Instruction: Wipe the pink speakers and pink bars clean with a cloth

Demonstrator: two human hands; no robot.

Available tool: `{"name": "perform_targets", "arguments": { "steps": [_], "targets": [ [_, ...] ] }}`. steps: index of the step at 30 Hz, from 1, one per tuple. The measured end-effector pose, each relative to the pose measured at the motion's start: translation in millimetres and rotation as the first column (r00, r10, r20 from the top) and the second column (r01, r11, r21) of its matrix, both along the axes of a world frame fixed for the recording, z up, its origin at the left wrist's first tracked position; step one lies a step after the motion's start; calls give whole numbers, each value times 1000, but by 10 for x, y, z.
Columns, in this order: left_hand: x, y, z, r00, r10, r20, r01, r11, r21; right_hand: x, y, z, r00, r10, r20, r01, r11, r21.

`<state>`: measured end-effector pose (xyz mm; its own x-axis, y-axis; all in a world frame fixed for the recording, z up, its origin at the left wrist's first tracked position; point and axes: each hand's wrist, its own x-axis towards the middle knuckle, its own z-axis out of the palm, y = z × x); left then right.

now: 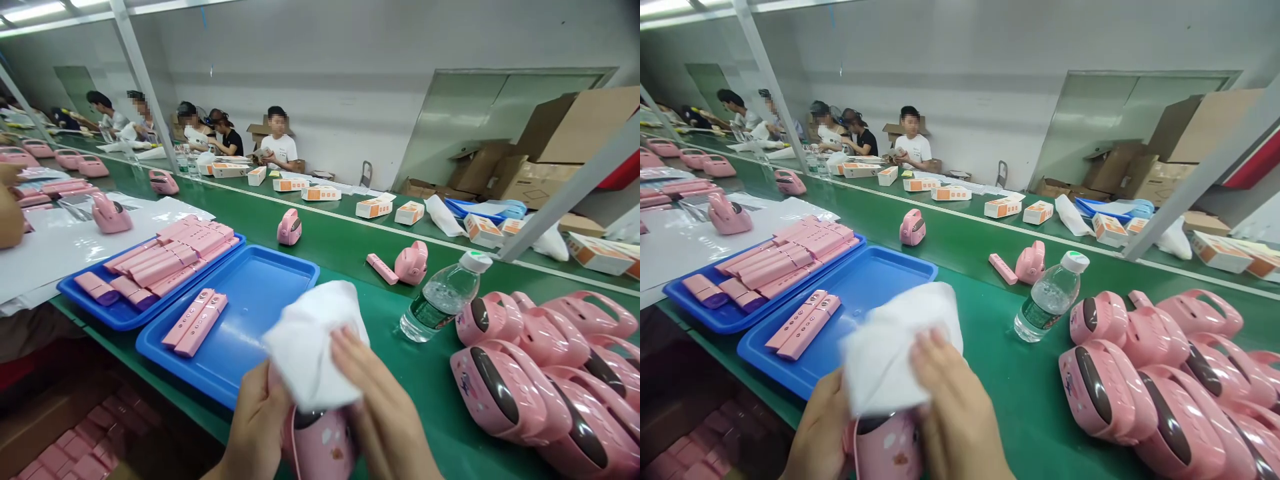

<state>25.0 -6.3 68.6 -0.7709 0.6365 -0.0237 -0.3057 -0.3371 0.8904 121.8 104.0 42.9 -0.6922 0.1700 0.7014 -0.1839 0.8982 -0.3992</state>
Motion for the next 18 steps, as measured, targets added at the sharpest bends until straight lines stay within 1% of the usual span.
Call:
{"name": "perform_targets", "arguments": {
  "steps": [1,2,3,4,5,6,7,8,9,10,11,12,14,15,16,17,18],
  "targets": [
    [-6,-3,-13,1000,-11,9,11,1000,2,18,12,-11,998,-13,55,23,982,-189],
    [-10,-6,-23,1000,-21,16,21,1000,9,40,15,-25,994,-10,107,51,921,-386],
    [-14,-11,-30,999,-30,19,30,999,20,62,8,-41,990,10,139,72,820,-568],
    [-17,-16,-35,999,-38,18,37,999,34,82,-12,-59,990,39,137,72,694,-716],
    [-19,-21,-39,999,-45,11,44,998,44,99,-43,-77,993,50,106,61,556,-829],
    [-19,-25,-41,999,-53,2,53,997,53,111,-80,-94,997,41,66,42,425,-904],
    [-18,-27,-41,998,-63,-1,63,996,61,117,-120,-109,999,22,24,16,308,-951],
    [-15,-27,-39,998,-70,1,70,995,69,119,-159,-121,1000,3,-13,-14,208,-978],
    [-10,-25,-34,997,-77,5,76,994,79,117,-192,-128,999,-10,-42,-40,125,-991],
    [-4,-20,-27,996,-85,13,83,992,95,112,-220,-132,998,-20,-62,-61,58,-996],
    [4,-14,-15,995,-96,26,93,989,117,105,-241,-131,997,-32,-74,-73,9,-997],
    [12,-7,-1,993,-112,39,105,984,141,98,-256,-127,996,-48,-78,-79,-27,-997],
    [26,5,35,987,-149,65,136,975,177,90,-278,-112,994,-75,-74,-79,-67,-995],
    [31,8,54,982,-169,83,151,971,186,91,-286,-102,994,-80,-76,-81,-71,-994],
    [35,8,70,978,-184,103,163,970,183,96,-294,-91,994,-79,-79,-83,-58,-995],
    [38,5,83,974,-190,120,168,971,171,106,-303,-78,994,-77,-76,-78,-24,-997],
    [40,-1,91,973,-187,133,166,974,155,122,-311,-62,995,-83,-61,-57,43,-997]
  ]
}}
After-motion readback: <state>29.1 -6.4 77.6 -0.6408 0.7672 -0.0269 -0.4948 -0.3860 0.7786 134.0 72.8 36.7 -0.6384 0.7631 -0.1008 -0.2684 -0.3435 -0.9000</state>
